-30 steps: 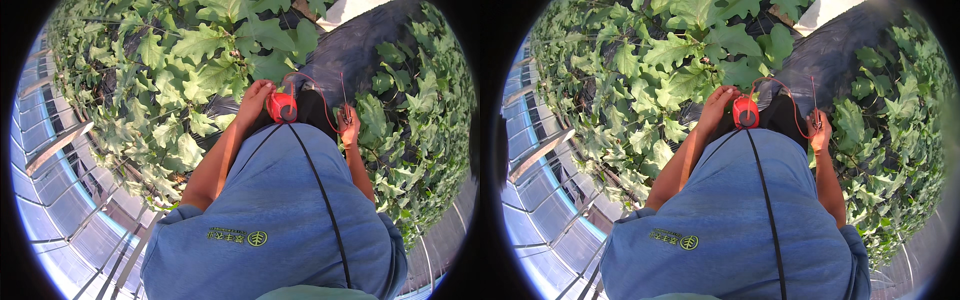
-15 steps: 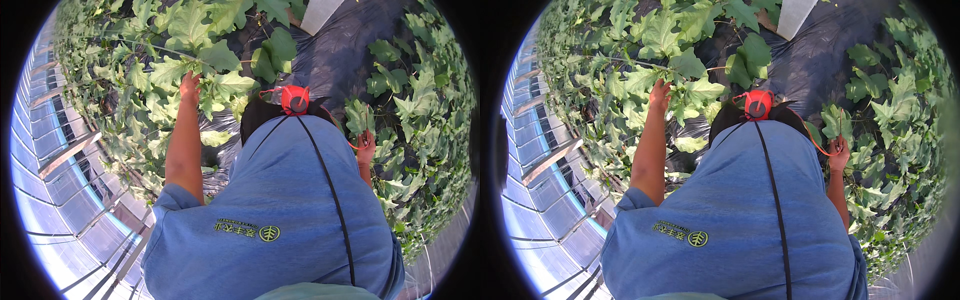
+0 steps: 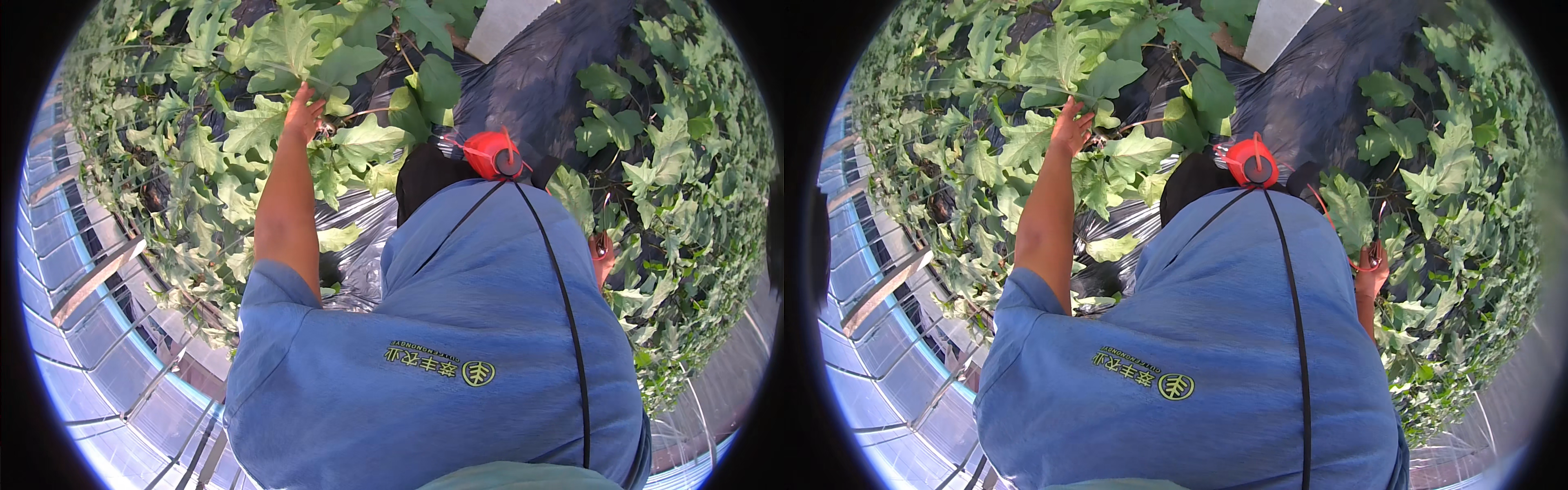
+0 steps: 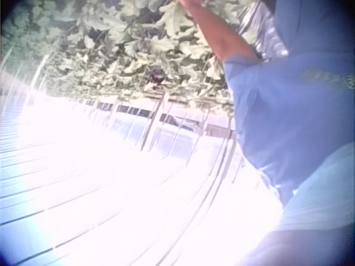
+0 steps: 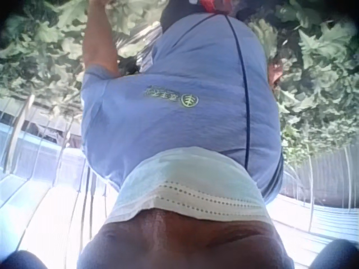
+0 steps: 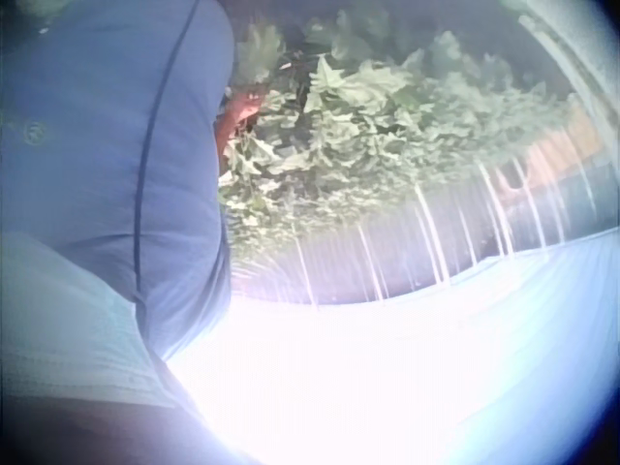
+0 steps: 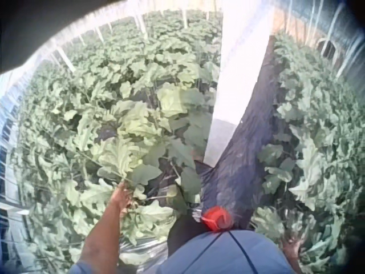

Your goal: The person sprays plants with a handheld red sprayer inside a greenhouse. They move along rows of leafy plants, directing the nozzle at leaves and stems while walking forward.

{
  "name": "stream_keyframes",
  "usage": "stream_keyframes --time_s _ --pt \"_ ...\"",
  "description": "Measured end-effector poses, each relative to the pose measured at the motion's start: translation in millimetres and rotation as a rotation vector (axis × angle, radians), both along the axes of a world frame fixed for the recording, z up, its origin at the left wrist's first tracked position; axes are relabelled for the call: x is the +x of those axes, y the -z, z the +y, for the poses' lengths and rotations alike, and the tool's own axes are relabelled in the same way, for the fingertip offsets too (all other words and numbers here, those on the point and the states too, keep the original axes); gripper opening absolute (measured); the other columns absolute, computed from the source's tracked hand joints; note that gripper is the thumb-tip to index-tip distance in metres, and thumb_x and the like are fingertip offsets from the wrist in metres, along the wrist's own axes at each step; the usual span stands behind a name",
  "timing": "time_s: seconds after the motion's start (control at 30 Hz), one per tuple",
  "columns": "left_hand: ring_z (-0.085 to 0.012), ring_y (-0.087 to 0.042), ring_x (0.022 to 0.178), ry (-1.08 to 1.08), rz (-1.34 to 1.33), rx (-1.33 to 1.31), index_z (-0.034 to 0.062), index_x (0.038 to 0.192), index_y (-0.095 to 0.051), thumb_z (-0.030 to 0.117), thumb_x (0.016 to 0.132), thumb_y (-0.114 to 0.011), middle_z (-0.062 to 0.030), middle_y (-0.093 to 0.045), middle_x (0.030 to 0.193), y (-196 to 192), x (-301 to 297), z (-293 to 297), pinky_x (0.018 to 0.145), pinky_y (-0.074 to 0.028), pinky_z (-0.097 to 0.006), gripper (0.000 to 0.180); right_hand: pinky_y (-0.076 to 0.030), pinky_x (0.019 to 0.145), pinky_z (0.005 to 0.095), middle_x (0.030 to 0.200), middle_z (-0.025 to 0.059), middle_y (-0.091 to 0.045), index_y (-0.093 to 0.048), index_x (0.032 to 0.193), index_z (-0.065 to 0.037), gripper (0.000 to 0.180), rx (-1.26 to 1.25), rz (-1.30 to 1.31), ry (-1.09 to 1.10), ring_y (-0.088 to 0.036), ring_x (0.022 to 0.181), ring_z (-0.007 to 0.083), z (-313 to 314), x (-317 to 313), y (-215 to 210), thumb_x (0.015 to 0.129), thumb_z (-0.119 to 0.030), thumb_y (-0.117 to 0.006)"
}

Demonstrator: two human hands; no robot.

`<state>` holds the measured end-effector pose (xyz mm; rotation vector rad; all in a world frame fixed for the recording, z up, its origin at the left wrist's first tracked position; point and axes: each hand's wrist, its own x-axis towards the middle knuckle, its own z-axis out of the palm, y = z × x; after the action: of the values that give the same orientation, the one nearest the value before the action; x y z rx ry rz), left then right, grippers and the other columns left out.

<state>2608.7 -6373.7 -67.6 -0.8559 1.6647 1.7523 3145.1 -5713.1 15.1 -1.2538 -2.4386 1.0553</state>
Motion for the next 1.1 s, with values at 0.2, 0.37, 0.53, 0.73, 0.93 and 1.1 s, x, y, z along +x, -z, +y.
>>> stream_keyframes --time_s 0.2,0.37,0.53,0.73,0.93,1.1 --pt "-0.04 -0.028 0.169 0.07 0.035 -0.023 0.0247 0.178 -0.038 0.08 0.103 -0.056 -0.0198 -0.037 0.182 7 -38 -7 0.134 -0.021 -0.059 0.095 -0.053 0.082 0.0305 0.096 0.0041 -0.071 -0.075 0.12 -0.003 0.034 0.031 0.033 0.05 -0.062 0.086 0.012 -59 18 9 0.099 -0.028 -0.084" --pt "-0.0442 -0.03 0.167 0.298 0.037 -0.126 0.0267 0.166 -0.058 0.082 0.102 -0.056 -0.0158 -0.043 0.177 8 -59 -20 0.132 -0.022 -0.059 0.085 -0.052 0.081 0.0304 0.095 0.0039 -0.071 -0.074 0.119 -0.003 0.033 0.074 0.005 0.062 -0.061 0.085 0.0119 -90 3 -2 0.1 -0.027 -0.084" --pt "-0.0288 -0.037 0.165 0.621 0.082 -0.158 0.0306 0.163 -0.063 0.078 0.098 -0.065 -0.0072 -0.046 0.178 -18 -58 -12 0.129 -0.03 -0.06 0.081 -0.052 0.08 0.0304 0.094 0.0037 -0.07 -0.074 0.119 -0.003 0.033 0.092 -0.007 0.072 -0.061 0.085 0.0118 -109 -12 -11 0.1 -0.027 -0.084" --pt "-0.0242 -0.062 0.135 0.611 0.397 -0.119 0.0077 0.119 -0.086 0.057 0.109 -0.07 -0.0072 -0.074 0.132 -47 -1 10 0.123 -0.038 -0.04 0.053 -0.051 0.079 0.0303 0.094 0.0035 -0.07 -0.074 0.119 -0.003 0.032 0.103 -0.006 0.066 -0.06 0.084 0.0116 -116 -29 -14 0.1 -0.026 -0.084" --pt "-0.0232 -0.068 0.117 -0.149 0.494 -0.094 -0.001 0.084 -0.077 0.038 0.117 -0.062 -0.0141 -0.08 0.117 -69 145 13 0.119 -0.042 -0.041 0.053 -0.05 0.078 0.0303 0.093 0.0032 -0.069 -0.074 0.118 -0.003 0.032 0.108 -0.018 0.046 -0.059 0.083 0.0114 -115 -42 -11 0.1 -0.026 -0.084" --pt "-0.0259 -0.059 0.132 -0.492 0.439 -0.38 0.0039 0.1 -0.072 0.048 0.122 -0.042 -0.0109 -0.068 0.141 -54 201 15 0.118 -0.039 -0.046 0.057 -0.05 0.077 0.0302 0.092 0.0031 -0.069 -0.074 0.118 -0.003 0.031 0.112 -0.026 0.006 -0.058 0.082 0.0113 -108 -54 -8 0.1 -0.026 -0.084"
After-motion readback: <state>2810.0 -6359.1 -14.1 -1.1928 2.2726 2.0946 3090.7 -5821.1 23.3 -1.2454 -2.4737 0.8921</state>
